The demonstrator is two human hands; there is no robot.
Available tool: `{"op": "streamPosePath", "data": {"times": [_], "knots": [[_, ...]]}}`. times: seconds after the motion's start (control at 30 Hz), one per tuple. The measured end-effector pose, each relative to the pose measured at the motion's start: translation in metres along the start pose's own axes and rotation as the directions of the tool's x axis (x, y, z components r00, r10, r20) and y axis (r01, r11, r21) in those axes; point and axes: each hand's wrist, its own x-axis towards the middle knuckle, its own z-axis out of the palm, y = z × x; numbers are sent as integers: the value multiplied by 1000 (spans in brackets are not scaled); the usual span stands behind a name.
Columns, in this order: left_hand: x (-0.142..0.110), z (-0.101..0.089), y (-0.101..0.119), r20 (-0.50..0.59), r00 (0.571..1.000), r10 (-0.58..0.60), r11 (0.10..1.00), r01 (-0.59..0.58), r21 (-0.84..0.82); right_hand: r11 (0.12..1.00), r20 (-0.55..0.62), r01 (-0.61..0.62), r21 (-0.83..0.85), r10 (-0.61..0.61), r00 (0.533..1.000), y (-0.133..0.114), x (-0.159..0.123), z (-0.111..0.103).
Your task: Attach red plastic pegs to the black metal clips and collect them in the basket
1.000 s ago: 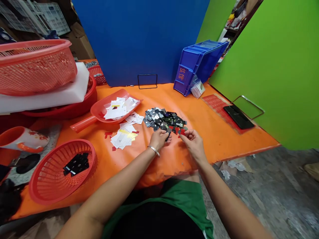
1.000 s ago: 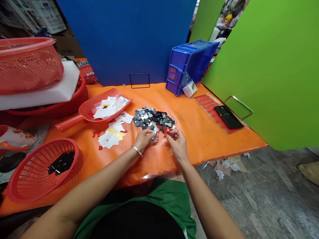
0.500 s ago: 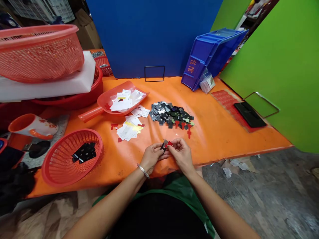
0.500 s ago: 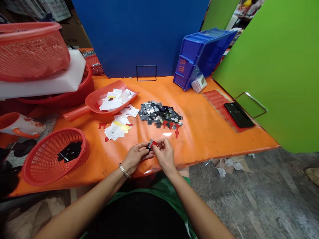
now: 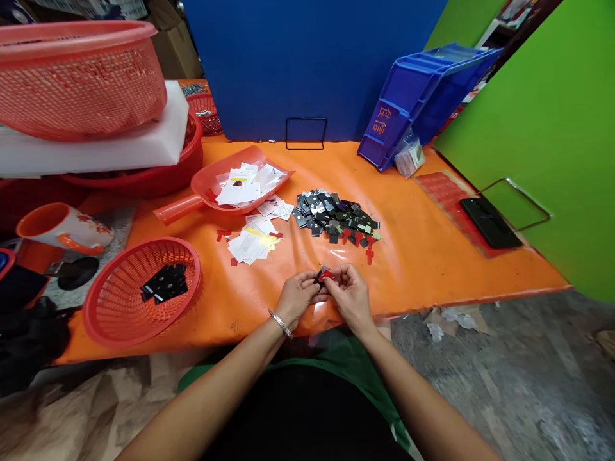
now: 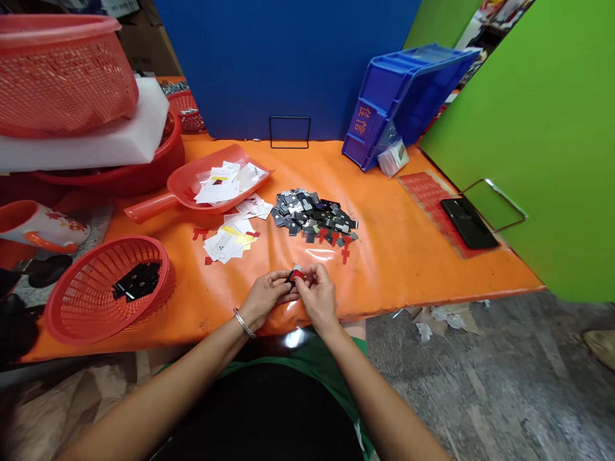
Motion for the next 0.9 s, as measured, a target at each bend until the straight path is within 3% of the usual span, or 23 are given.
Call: {"op": "streamPosePath", "data": {"times": [0.53,0.77,0.9], "knots": [[1,-2,-2,6,1000,30,999,-30,-15,996,-8,20,-91,-21,1000,-2,-1,2],[5,1,-10,-65,993,96,995,-96,0,972,41,105,-211,-99,994,-11,-8,2],[4,2,-13,-46,992,121,993,-121,2,897,5,237,-372,-254,967,-14,-7,-1]]}}
